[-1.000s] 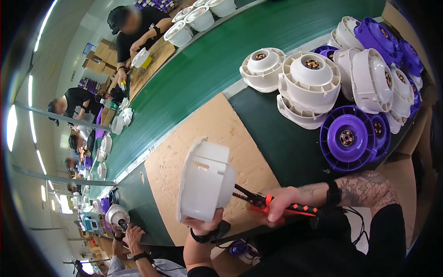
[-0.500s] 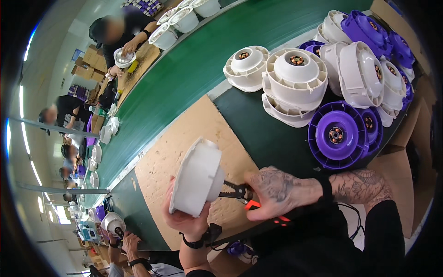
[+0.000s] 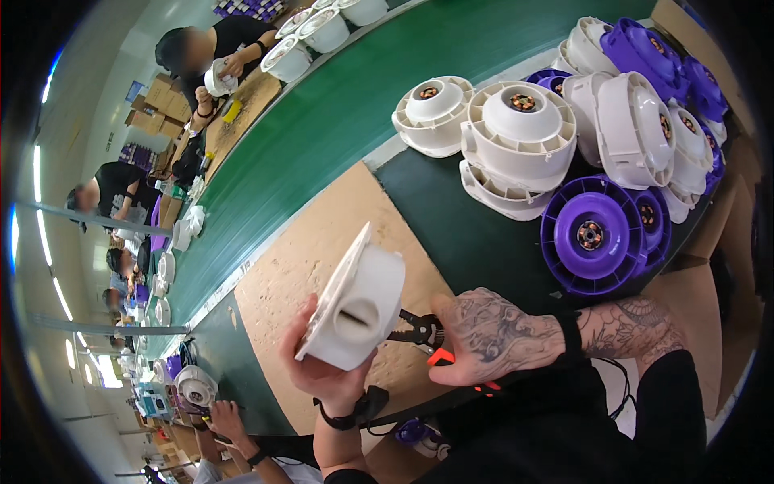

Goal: The person uses a soldering iron to work on the internal components of white and purple fan housings at a factory assembly line. They repeatedly pick up housings, apply the tool to the center, and place the finished units into a cardboard box.

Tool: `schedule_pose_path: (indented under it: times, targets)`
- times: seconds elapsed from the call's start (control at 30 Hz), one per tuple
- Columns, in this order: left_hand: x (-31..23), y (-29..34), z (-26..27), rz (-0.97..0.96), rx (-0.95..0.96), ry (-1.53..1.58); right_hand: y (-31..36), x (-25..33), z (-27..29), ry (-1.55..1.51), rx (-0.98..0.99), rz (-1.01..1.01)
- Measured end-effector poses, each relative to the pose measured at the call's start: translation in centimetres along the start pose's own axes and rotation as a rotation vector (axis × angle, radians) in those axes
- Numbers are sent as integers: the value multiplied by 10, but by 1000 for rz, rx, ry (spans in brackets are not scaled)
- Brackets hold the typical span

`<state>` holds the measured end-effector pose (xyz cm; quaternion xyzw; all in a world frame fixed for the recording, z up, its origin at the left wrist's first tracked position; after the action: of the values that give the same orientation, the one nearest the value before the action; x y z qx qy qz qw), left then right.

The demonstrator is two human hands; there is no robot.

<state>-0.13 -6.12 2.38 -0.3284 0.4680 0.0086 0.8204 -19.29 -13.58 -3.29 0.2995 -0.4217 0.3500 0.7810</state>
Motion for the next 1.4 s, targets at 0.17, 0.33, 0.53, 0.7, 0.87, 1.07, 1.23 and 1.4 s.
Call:
schedule_pose_path:
  times: [0.17, 0.33, 0.53, 0.7, 0.87, 1.07, 1.23, 1.4]
  targets:
    - [23, 19, 27, -78, -135, 158, -6, 7, -20, -216, 242, 108]
    - [41, 26, 20, 72, -217, 227, 19, 12, -80, -1523, 809, -163]
    - [32, 1, 15, 91, -178, -24, -8, -3, -9, -102, -20, 64]
    - [73, 26, 38, 126, -155, 12, 6, 11, 12, -75, -10, 121]
    - [68, 38, 26, 116, -132, -11, 13, 7, -79, -1318, 788, -110]
    - [59, 17, 25, 79, -98, -38, 9, 2, -32, -833, 424, -178]
    - [52, 23, 39, 49, -57, -75, 8, 12, 6, 10, -185, 227]
    - [45, 32, 25, 6, -69, 31, 17, 32, -66, -1743, 1014, -132]
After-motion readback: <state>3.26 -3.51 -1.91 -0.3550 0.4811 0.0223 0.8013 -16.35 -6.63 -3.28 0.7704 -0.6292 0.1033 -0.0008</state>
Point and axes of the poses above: each hand's wrist, its own y-axis away from the middle knuckle, its own z-axis out of the back of the hand, x = y × z, the point moved 9 cm from there along -y, towards the middle knuckle
